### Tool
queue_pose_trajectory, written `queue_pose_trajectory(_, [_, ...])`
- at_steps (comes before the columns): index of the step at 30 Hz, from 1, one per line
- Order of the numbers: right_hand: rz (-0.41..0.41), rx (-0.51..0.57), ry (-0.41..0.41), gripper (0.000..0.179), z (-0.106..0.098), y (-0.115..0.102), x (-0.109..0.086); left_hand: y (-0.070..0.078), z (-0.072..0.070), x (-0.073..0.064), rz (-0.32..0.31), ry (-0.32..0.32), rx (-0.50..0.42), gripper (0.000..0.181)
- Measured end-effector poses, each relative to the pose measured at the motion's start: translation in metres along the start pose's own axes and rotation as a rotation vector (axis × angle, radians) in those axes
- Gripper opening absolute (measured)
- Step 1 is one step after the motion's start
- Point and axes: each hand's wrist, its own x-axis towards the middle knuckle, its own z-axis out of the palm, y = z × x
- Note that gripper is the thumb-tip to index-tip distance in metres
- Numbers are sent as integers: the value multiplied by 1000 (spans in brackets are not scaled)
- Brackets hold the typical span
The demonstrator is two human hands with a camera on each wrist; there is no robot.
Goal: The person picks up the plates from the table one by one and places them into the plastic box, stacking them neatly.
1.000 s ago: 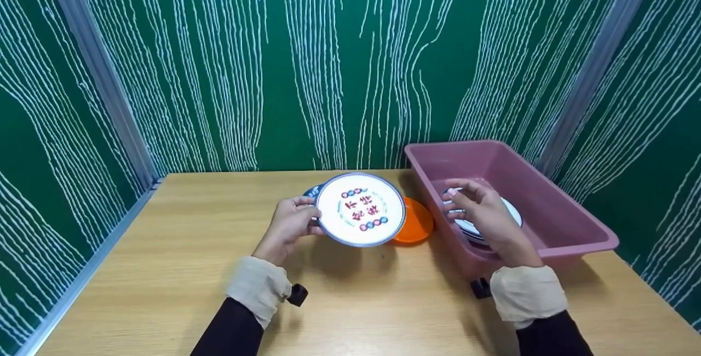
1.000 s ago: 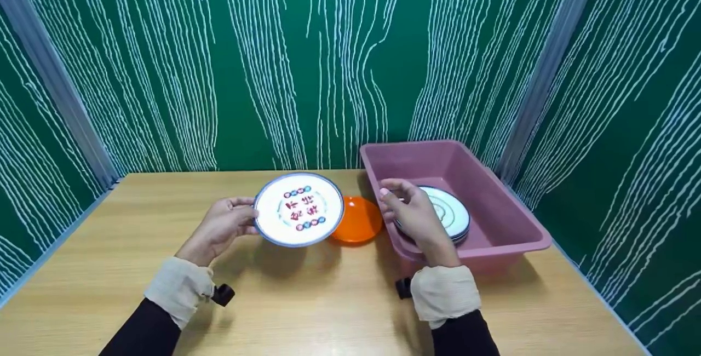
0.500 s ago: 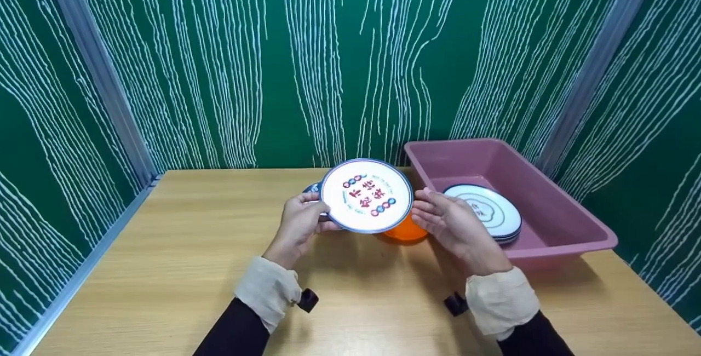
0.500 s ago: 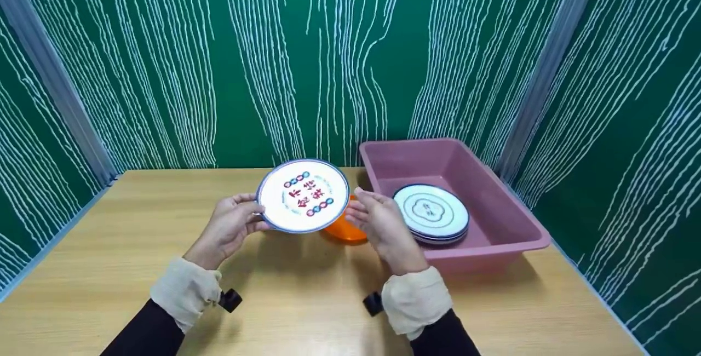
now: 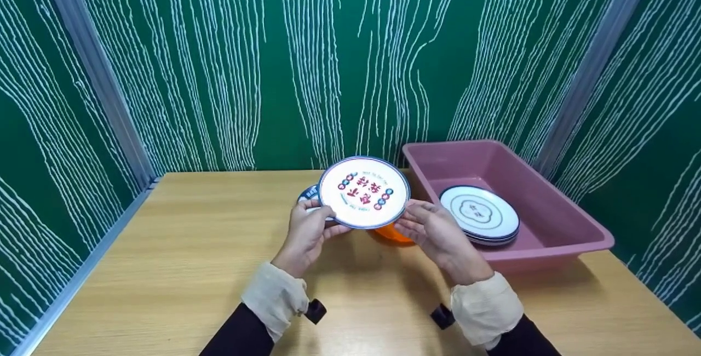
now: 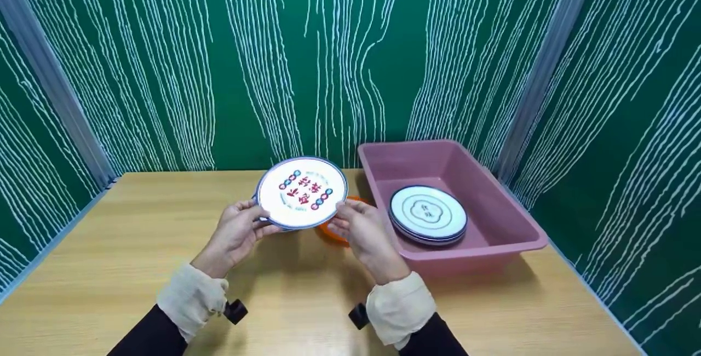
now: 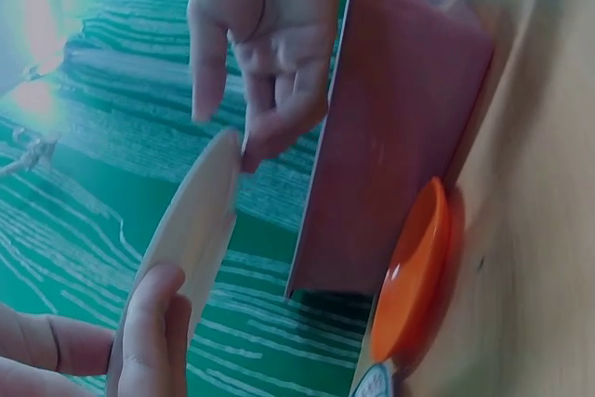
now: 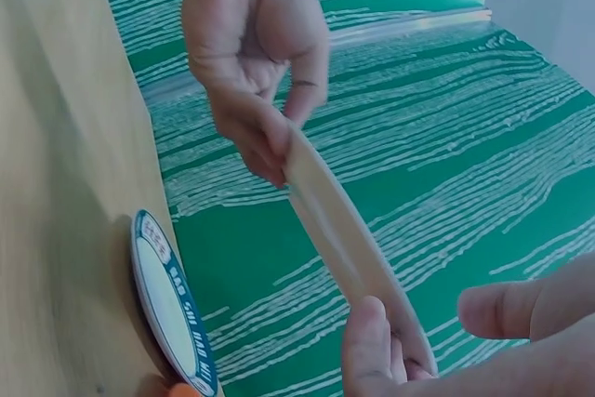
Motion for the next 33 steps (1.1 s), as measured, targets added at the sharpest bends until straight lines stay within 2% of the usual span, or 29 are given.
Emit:
queue_pose_trajectory(8, [-38,-36,11,39,14,10,-3,-13,14,-12,-13,-1,-70,56])
queue_pose_trajectory(16, [-55,-35,46,35,13,11,-4,-20,20,-13,-18,-11,-70,54])
queue_pose_trajectory(21, [-56,-34,54,36,12,7,-6,-19,20,-11,-26,-27,-33,54])
queue_pose_trajectory(26, [-85,-21,87,29,6,-5,-7,-16,15,-8,-21,-54,8,42])
queue_pose_trajectory(29, [-91,-32,95,31,-1,-14,-8,-15,9,-3,-20,-34,49,36])
queue_pose_trajectory(33, [-49,-33,116,44,-12,-27,-12,-18,3,3,-24,19,121,36])
